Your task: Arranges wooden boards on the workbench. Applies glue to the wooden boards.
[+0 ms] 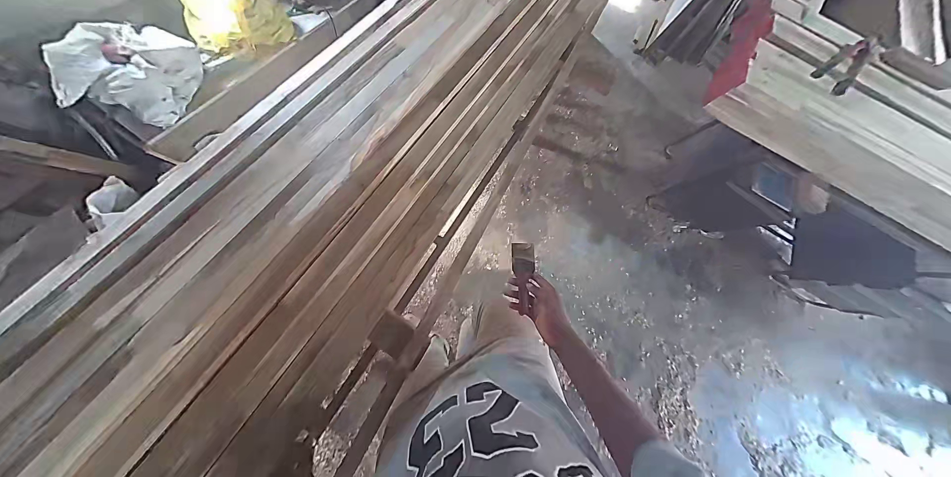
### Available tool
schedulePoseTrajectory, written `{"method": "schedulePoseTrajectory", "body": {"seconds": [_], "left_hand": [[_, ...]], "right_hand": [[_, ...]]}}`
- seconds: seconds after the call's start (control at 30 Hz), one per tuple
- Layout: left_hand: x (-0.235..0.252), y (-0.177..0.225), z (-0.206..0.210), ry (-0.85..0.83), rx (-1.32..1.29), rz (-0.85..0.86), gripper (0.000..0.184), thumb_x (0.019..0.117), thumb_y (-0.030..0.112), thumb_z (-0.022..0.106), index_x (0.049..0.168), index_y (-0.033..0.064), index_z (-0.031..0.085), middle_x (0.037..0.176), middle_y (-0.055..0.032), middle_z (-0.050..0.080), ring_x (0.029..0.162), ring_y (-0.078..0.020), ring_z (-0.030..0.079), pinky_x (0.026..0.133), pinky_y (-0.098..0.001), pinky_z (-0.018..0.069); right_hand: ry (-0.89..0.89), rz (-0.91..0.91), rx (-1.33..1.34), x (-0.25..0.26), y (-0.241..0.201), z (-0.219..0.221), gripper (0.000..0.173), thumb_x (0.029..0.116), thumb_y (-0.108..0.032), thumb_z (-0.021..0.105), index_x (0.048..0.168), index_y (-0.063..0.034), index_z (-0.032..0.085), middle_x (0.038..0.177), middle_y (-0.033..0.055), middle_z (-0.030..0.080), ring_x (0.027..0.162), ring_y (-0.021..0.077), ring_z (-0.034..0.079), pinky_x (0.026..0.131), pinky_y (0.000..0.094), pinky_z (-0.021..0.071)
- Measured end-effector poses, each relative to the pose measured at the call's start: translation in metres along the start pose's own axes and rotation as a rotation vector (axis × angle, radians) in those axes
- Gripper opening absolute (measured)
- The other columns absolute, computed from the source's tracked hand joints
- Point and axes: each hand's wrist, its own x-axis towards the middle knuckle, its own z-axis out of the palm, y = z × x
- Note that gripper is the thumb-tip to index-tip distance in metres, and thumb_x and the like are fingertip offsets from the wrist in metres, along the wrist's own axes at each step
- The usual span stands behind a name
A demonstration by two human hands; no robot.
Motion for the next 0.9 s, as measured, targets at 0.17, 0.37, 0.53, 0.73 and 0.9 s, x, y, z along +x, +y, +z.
{"method": "schedulePoseTrajectory", "body": {"seconds": [0.17,0.37,0.53,0.73,0.9], "left_hand": [[0.046,0.23,-0.007,0.236,-0.312,0.559,0.041,0.1009,0.04,0.058,0.124,0.0093,0.072,0.121,-0.0141,0.071,0.114,-0.0312,0.068,0.101,-0.0554,0.0533],[0.089,0.48,0.013,0.26,-0.118,0.68,0.068,0.09,0.041,0.071,0.149,0.0104,0.054,0.152,-0.0195,0.051,0.141,-0.0411,0.046,0.115,-0.0627,0.0351],[0.099,0.546,-0.007,0.194,0.001,0.521,0.066,0.0946,0.041,0.069,0.151,0.0106,0.051,0.151,-0.0189,0.052,0.137,-0.0392,0.051,0.112,-0.0593,0.0404],[0.109,0.557,-0.005,0.161,0.083,0.483,0.046,0.0975,0.039,0.063,0.135,0.0112,0.066,0.135,-0.0146,0.066,0.126,-0.0362,0.061,0.105,-0.0573,0.0472],[0.103,0.566,0.002,0.27,0.011,0.483,0.037,0.0965,0.03,0.066,0.125,0.0064,0.072,0.124,-0.0185,0.07,0.117,-0.0372,0.066,0.1,-0.0557,0.0516]], "right_hand": [[0.132,-0.06,0.108,0.084,-0.064,-0.013,0.029,0.1087,-0.014,0.036,0.127,0.002,0.052,0.111,0.0202,0.072,0.094,0.0318,0.074,0.076,0.0467,0.0617],[0.163,-0.245,-0.156,0.268,-0.217,-0.041,0.041,0.1099,-0.019,0.046,0.146,0.0004,0.045,0.118,0.0205,0.068,0.095,0.0266,0.07,0.078,0.0432,0.06],[0.161,-0.453,-0.69,0.383,-0.334,-0.054,0.043,0.1099,-0.014,0.044,0.151,-0.0027,0.047,0.139,0.024,0.059,0.121,0.0306,0.064,0.1,0.0442,0.0543],[0.145,-0.471,-1.43,0.442,-0.386,-0.057,0.057,0.0964,-0.006,0.062,0.15,-0.023,0.051,0.147,0.0336,0.043,0.112,0.0515,0.062,0.086,0.0657,0.0558],[0.046,-0.262,-1.677,0.39,-0.455,-0.05,0.052,0.0975,-0.006,0.062,0.148,-0.0106,0.051,0.142,0.0336,0.05,0.116,0.0512,0.061,0.092,0.0655,0.0526]]}}
